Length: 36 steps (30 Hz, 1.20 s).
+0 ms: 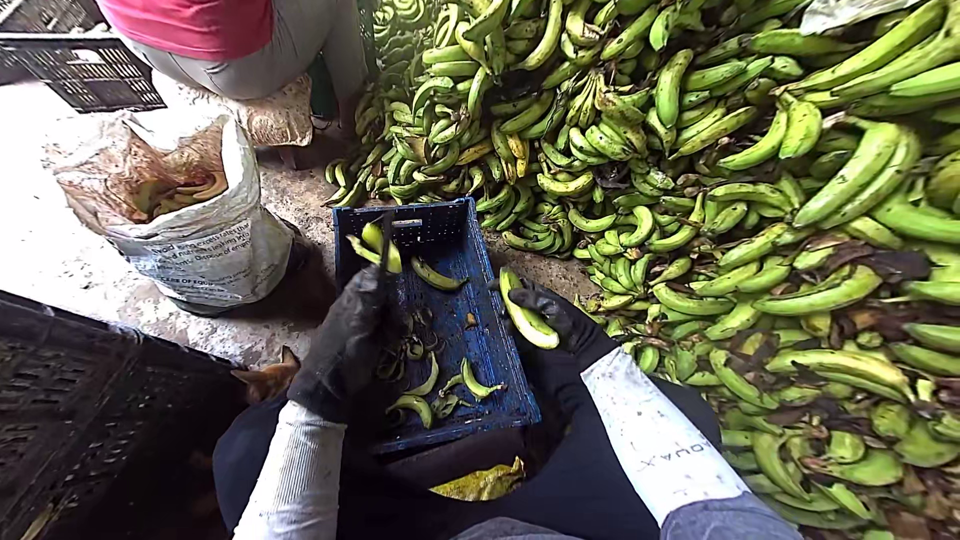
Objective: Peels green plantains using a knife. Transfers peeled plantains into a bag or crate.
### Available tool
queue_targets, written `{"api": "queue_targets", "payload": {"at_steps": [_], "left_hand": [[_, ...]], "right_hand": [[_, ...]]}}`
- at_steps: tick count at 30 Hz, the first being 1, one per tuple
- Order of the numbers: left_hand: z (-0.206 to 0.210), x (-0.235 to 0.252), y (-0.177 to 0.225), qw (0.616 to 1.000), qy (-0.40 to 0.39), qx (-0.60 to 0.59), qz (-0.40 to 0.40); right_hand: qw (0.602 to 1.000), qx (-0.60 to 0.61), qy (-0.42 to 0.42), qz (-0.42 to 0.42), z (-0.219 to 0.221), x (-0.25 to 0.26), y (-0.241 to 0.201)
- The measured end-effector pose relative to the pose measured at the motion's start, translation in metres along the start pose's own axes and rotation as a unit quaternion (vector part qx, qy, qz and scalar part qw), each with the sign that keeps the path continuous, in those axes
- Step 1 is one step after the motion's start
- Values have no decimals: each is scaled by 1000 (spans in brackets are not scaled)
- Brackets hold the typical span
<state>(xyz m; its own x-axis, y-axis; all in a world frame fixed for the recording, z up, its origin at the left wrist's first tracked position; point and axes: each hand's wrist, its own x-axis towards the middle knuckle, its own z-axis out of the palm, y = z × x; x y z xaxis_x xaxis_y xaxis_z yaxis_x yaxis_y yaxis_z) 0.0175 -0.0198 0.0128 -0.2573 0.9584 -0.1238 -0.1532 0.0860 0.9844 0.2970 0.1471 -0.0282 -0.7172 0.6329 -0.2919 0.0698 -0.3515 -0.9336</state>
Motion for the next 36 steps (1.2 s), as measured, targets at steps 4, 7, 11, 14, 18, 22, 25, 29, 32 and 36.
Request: {"api": "queue_targets", "payload": {"at_steps": [4,7,11,14,18,22,25,29,32,36], "left_hand": [[22,5,-22,972,28,197,-128],[42,-2,-40,978,-16,202,-55],[62,-16,-47,972,-60,219,65],[68,-21,-48,962,-68,239,109],[70,-21,-48,958,-66,253,114],[67,-18,-50,958,-70,259,99],[63,-10,-55,957,-65,274,73],[55,-4,-63,951,-64,296,57],[57,-7,-59,941,-70,329,31],[63,-6,-59,932,-98,348,24]], "right_hand": [[985,90,131,-63,25,20,2],[965,108,215,-108,51,33,-5],[940,89,289,-155,79,41,-16],[923,101,319,-187,87,43,-17],[915,101,339,-192,93,35,-20],[921,113,326,-179,98,35,-20],[935,176,270,-146,111,35,-16],[945,229,223,-64,113,34,-13],[957,165,220,-90,94,39,-3],[947,89,286,-119,83,41,-2]]}}
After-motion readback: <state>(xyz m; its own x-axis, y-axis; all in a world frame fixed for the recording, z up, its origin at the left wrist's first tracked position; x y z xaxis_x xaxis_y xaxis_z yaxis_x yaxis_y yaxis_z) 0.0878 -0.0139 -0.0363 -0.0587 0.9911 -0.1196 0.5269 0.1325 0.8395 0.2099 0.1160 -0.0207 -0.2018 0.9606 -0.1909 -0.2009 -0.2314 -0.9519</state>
